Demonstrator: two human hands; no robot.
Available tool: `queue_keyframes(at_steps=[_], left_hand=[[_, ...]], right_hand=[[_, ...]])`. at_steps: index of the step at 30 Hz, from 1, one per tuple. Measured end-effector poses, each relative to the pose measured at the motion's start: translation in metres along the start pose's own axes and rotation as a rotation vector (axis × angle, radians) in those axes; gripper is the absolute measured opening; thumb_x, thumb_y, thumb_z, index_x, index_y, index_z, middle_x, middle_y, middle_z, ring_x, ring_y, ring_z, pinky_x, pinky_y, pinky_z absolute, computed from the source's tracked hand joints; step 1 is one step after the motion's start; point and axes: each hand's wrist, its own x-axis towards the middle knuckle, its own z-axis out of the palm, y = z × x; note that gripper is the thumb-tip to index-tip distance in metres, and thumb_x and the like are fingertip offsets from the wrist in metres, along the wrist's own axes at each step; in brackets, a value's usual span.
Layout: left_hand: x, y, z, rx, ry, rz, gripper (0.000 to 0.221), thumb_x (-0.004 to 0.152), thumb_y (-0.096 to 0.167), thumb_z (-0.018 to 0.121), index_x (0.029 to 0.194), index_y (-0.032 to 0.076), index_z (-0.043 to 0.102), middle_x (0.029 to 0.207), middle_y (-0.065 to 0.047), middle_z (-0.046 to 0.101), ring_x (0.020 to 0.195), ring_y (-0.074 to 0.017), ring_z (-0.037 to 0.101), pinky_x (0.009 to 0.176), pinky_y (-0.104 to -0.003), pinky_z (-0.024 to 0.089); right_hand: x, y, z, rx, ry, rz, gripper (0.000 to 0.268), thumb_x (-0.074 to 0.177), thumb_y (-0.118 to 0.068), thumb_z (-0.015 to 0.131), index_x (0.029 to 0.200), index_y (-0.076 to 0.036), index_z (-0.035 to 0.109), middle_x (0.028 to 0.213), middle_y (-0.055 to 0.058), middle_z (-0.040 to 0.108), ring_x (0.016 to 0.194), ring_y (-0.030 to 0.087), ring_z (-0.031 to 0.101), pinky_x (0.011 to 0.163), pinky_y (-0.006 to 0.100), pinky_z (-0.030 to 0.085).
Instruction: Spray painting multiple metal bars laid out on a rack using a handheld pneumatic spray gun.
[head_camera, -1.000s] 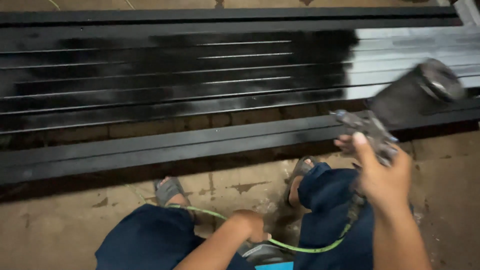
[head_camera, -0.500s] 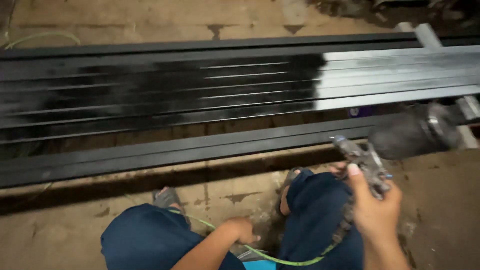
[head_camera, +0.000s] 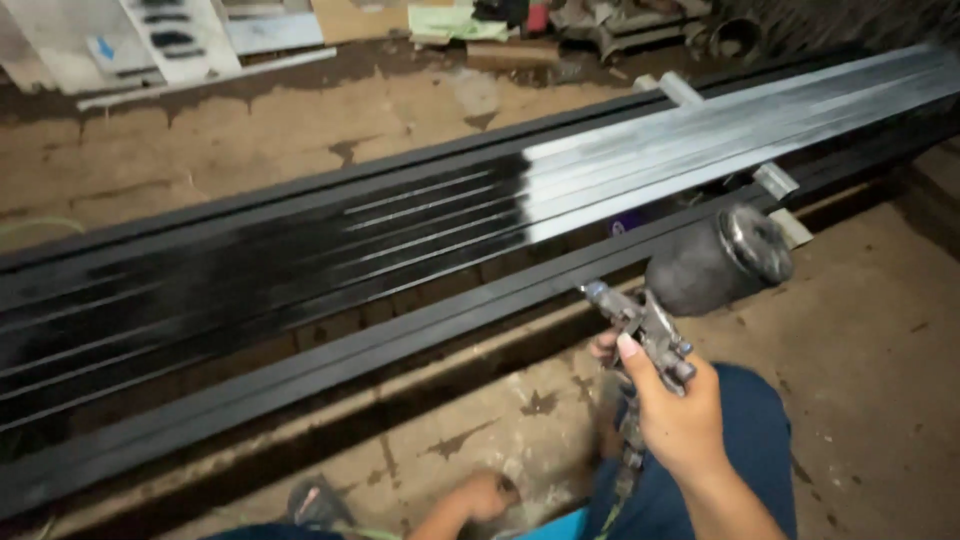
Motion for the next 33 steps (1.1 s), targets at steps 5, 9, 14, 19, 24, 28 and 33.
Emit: queue_keyframes(at_steps=[5,9,14,19,24,28,33], left_hand=[[-0.014,0.027,-0.006,-0.01,-0.116,-0.02,0.059,0.091,0.056,0.052,0.134,0.019,0.066,0.14,-0.007,0.064,0.124,-0.0274,0.062,0.103,-0.034,0.047],[0.003,0.058,-0.011,0.084,-0.112,-0.014,0.059,0.091,0.064,0.052,0.127,0.022,0.07,0.131,-0.013,0.068,0.122,-0.0345,0.063,0.1,-0.041,0.048],[-0.002,0.09,-0.003,0.13,-0.208,-0.036,0.062,0.096,0.059,0.05,0.131,0.011,0.068,0.132,-0.023,0.065,0.121,-0.0434,0.062,0.097,-0.046,0.05],[-0.03,0.087,-0.007,-0.019,-0.138,-0.098,0.064,0.097,0.069,0.048,0.127,0.016,0.068,0.134,-0.019,0.064,0.125,-0.0385,0.06,0.103,-0.043,0.047],[-0.046,0.07,-0.008,-0.084,-0.168,-0.033,0.067,0.102,0.069,0.04,0.124,0.014,0.072,0.125,-0.02,0.068,0.117,-0.0387,0.063,0.097,-0.046,0.048],[-0.05,0.071,-0.021,-0.155,-0.279,-0.049,0.067,0.102,0.066,0.043,0.13,0.012,0.07,0.131,-0.018,0.067,0.117,-0.0384,0.063,0.097,-0.047,0.049],[-0.056,0.078,-0.032,-0.074,-0.277,-0.093,0.067,0.103,0.064,0.042,0.131,0.01,0.069,0.136,-0.02,0.063,0.123,-0.0404,0.059,0.102,-0.047,0.047]], right_hand=[[0.002,0.021,-0.011,0.015,-0.02,0.063,0.03,0.095,-0.021,0.063,0.109,0.0,0.079,0.105,0.013,0.082,0.105,0.027,0.079,0.101,0.041,0.067],[0.016,0.038,-0.011,-0.034,-0.02,0.171,0.031,0.095,-0.02,0.064,0.111,0.002,0.079,0.107,0.014,0.082,0.103,0.026,0.079,0.098,0.04,0.069],[0.054,0.07,-0.008,-0.087,-0.008,0.167,0.031,0.095,-0.02,0.065,0.107,0.005,0.079,0.097,0.016,0.082,0.093,0.025,0.081,0.091,0.038,0.07],[0.115,0.088,0.005,-0.347,-0.026,-0.007,0.037,0.102,-0.037,0.065,0.071,-0.016,0.067,0.068,0.0,0.065,0.061,0.017,0.062,0.065,0.036,0.048],[0.14,0.098,0.039,-0.267,-0.032,0.089,0.034,0.101,-0.032,0.069,0.076,-0.009,0.067,0.069,0.005,0.072,0.066,0.015,0.07,0.066,0.034,0.053],[0.14,0.106,0.058,-0.221,-0.085,0.062,0.032,0.099,-0.026,0.072,0.072,-0.01,0.064,0.064,0.003,0.069,0.062,0.013,0.072,0.064,0.03,0.054],[0.131,0.096,0.071,-0.27,-0.185,0.077,0.032,0.098,-0.029,0.07,0.073,-0.01,0.066,0.066,0.006,0.072,0.065,0.016,0.071,0.066,0.034,0.054]])
